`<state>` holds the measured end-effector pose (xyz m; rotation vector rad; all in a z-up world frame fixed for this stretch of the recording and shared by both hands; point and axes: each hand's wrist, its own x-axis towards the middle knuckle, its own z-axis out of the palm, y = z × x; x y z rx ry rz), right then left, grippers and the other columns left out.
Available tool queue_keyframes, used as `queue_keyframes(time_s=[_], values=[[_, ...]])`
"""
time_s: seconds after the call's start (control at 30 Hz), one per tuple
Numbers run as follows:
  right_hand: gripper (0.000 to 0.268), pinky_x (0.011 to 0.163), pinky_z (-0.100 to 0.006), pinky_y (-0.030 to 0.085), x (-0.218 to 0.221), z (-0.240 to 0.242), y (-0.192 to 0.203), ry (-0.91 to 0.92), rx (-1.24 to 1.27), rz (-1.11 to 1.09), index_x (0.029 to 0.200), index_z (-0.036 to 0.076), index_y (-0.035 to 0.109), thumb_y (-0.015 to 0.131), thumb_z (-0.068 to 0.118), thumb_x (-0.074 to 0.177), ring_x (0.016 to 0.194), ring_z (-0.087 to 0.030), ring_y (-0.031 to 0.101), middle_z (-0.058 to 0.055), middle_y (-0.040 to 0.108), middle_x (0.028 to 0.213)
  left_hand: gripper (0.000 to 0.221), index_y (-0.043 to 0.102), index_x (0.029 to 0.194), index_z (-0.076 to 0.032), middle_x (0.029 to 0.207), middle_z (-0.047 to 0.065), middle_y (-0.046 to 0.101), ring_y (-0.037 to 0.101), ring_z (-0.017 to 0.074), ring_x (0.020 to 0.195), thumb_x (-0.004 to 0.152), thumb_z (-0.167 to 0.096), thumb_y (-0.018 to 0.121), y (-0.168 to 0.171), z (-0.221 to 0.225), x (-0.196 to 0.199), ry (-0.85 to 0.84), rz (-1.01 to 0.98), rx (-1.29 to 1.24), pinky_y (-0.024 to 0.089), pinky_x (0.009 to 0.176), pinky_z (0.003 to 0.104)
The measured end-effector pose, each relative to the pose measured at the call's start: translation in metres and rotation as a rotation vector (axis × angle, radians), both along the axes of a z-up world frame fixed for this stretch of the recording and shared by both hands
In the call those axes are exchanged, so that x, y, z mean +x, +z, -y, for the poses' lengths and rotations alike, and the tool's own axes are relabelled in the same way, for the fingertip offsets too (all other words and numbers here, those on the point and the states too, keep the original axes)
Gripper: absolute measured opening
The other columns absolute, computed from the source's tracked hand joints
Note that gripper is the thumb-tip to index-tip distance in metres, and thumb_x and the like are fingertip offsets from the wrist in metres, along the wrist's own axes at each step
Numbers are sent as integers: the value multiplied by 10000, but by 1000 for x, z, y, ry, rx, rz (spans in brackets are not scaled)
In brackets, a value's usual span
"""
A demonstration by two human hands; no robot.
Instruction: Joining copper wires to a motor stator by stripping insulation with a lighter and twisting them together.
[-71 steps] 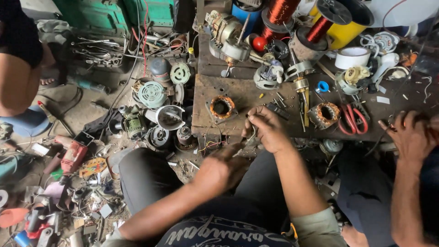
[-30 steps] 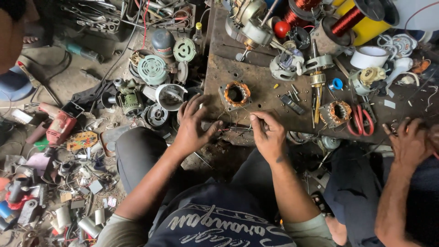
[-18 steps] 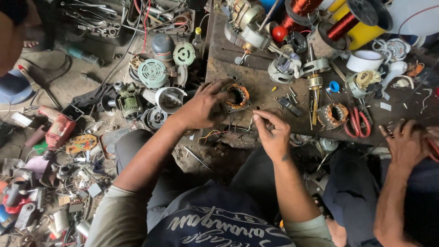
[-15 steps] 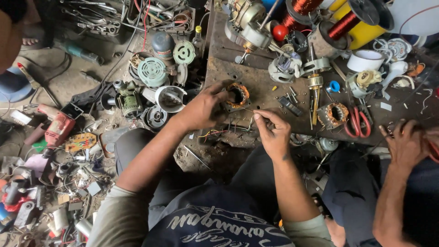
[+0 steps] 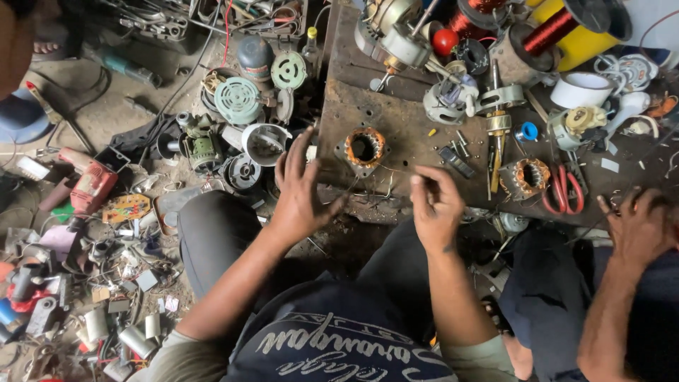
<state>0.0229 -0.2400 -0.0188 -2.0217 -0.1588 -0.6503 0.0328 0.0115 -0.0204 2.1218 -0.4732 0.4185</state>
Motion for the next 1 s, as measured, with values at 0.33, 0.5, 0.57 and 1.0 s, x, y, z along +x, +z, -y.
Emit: queue_keyframes(time_s=[0.33,0.5,0.57,1.0], values=[[266,584,-463,577,-13,-41,-10,7,-198,-132,1172,57,741,750,136,918,697,-372,735,-215,741,778,102,722,891,-184,1588,219,382,274,517,1500,890,-284,748,-22,13,-11,48,-59,-45,155,1095,814],[119,583,-357,559,4,-35,-29,45,-110,-276,996,80,745,759,159,908,656,-237,740,-131,731,690,131,726,952,-205,1521,182,443,352,520,1451,937,-335,726,-23,2,-7,101,-43,-95,215,1057,800],[118,575,-332,541,4,-28,-34,75,-77,-318,953,69,733,761,172,903,631,-192,726,-113,718,660,136,719,965,-215,1513,154,459,377,499,1445,943,-349,726,-24,-3,-8,125,-36,-87,238,1062,774],[78,336,-173,324,-20,-8,-18,567,804,-729,1026,-44,625,626,-44,948,365,-12,393,8,422,624,150,742,1004,-212,954,52,737,753,331,883,891,-308,759,-28,40,-42,-26,-175,-311,581,727,409]])
